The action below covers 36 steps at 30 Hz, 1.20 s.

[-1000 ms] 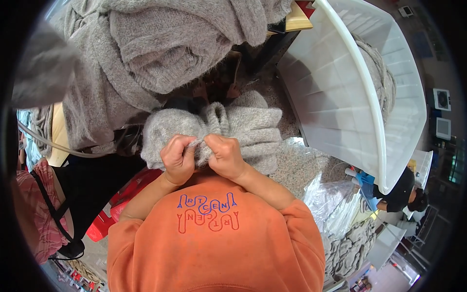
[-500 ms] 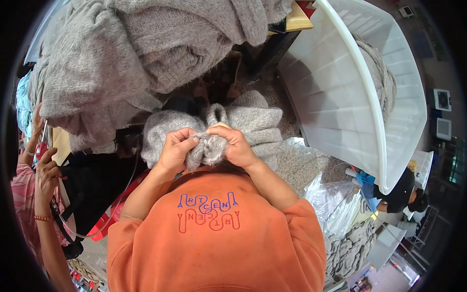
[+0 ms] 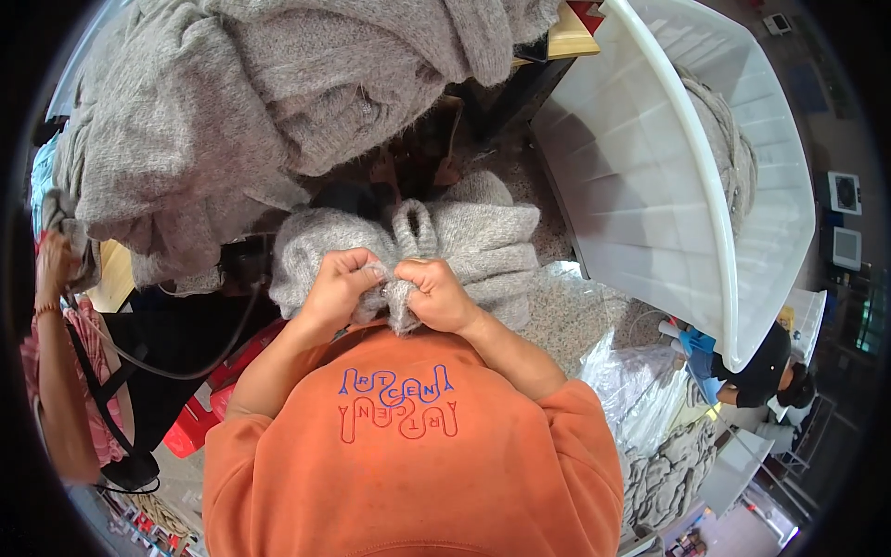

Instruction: Inspecting knitted garments for quality control in a garment factory.

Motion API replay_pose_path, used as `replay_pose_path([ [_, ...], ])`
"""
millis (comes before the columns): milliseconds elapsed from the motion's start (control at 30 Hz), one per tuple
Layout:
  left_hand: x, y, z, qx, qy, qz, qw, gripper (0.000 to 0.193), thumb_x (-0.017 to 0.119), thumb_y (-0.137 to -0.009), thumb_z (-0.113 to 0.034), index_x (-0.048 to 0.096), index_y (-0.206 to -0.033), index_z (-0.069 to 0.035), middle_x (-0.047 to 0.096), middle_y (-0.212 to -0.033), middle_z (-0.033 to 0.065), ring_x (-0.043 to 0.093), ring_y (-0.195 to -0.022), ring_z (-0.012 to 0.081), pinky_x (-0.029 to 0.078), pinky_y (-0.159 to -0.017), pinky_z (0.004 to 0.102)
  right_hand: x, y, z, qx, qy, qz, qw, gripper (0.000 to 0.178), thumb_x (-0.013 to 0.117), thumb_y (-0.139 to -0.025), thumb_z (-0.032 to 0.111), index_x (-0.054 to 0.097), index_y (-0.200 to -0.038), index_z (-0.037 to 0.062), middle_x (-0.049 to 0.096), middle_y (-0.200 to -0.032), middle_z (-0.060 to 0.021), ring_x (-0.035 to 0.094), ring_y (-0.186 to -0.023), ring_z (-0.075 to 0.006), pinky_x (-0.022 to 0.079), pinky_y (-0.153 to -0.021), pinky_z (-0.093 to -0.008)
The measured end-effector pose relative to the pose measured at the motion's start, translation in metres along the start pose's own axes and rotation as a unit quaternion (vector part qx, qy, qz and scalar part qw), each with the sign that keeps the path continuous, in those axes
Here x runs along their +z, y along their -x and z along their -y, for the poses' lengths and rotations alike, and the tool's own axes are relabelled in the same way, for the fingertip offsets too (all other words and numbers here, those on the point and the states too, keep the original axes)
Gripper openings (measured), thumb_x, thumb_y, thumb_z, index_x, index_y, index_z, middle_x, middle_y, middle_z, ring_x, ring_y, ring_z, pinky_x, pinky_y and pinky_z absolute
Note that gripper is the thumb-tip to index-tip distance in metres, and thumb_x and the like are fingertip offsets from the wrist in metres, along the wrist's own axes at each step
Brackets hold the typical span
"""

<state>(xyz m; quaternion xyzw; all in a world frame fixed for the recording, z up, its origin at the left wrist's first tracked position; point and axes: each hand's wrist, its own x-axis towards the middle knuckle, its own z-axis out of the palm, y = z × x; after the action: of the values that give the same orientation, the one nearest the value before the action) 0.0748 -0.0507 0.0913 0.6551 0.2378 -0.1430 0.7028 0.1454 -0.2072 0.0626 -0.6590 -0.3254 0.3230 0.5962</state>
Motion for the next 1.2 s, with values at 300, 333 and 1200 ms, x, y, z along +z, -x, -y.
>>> replay_pose_path([
  [300, -0.002, -0.005, -0.001, -0.077, 0.330, 0.088, 0.937, 0.007, 0.060, -0.078, -0.009, 0.059, -0.077, -0.001, 0.059, -0.068, 0.0026, 0.054, -0.059, 0.0068, 0.045, -0.052, 0.0220, 0.000, -0.003, -0.001, 0.064, -0.136, 0.011, 0.988, 0.010, 0.048, -0.070, -0.005, 0.057, -0.073, -0.0020, 0.055, -0.066, -0.0019, 0.047, -0.064, -0.0051, 0.040, -0.055, -0.0230],
  [333, -0.003, -0.002, -0.003, -0.057, 0.256, 0.073, 0.962, 0.007, 0.060, -0.078, -0.009, 0.059, -0.078, -0.002, 0.058, -0.067, 0.0020, 0.053, -0.057, 0.0062, 0.044, -0.049, 0.0215, 0.000, -0.004, 0.004, 0.056, -0.134, 0.012, 0.989, 0.010, 0.048, -0.070, -0.005, 0.057, -0.073, -0.0020, 0.055, -0.066, -0.0019, 0.047, -0.064, -0.0051, 0.040, -0.055, -0.0230],
  [1200, 0.003, -0.001, 0.012, -0.011, 0.331, 0.001, 0.944, 0.023, 0.050, -0.077, 0.000, 0.059, -0.098, -0.003, 0.060, -0.096, 0.0063, 0.056, -0.089, 0.0170, 0.046, -0.080, 0.0320, 0.001, 0.002, 0.020, -0.156, 0.177, -0.141, 0.962, 0.050, 0.045, -0.061, -0.010, 0.058, -0.107, 0.0041, 0.057, -0.096, -0.0127, 0.057, -0.080, -0.0234, 0.047, -0.068, -0.0282],
])
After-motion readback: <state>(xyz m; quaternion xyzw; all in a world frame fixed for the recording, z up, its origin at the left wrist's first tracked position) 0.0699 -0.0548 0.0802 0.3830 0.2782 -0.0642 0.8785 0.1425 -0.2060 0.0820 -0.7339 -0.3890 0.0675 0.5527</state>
